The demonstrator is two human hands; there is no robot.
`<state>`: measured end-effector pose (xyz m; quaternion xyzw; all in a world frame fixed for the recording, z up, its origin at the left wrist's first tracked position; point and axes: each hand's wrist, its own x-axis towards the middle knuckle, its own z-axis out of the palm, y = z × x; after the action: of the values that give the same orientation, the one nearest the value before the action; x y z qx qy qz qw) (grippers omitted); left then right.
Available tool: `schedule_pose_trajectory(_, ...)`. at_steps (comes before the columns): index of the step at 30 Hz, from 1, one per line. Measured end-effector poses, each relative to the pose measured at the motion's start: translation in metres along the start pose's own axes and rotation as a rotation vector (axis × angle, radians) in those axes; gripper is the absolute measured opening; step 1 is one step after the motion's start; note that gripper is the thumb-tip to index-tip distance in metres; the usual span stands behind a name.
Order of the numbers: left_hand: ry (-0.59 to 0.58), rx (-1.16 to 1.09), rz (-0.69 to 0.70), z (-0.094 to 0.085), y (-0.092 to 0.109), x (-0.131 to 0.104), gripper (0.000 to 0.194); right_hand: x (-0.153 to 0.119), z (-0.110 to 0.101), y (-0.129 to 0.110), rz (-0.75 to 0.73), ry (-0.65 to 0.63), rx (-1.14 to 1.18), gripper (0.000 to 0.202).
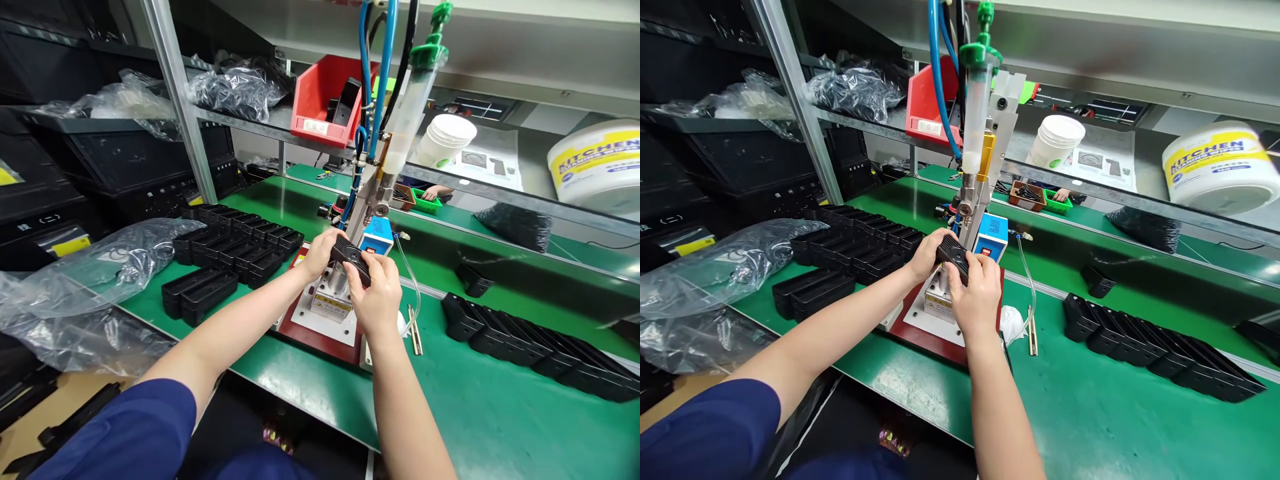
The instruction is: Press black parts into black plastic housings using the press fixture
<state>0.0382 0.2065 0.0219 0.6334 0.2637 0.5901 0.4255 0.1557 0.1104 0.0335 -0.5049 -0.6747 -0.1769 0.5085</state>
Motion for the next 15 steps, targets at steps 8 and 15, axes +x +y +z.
schedule_pose_trajectory(8, 0.126, 0.080, -0.046, -0.003, -0.001, -0.023, 0.040, -0.008, 0.005, 0.015, 0.005, -0.066, 0.209, 0.032)
schedule_pose_trajectory(15, 0.073, 0.120, -0.053, -0.003, 0.004, -0.019, 0.043, -0.002, 0.007, 0.017, -0.001, 0.001, 0.200, 0.030)
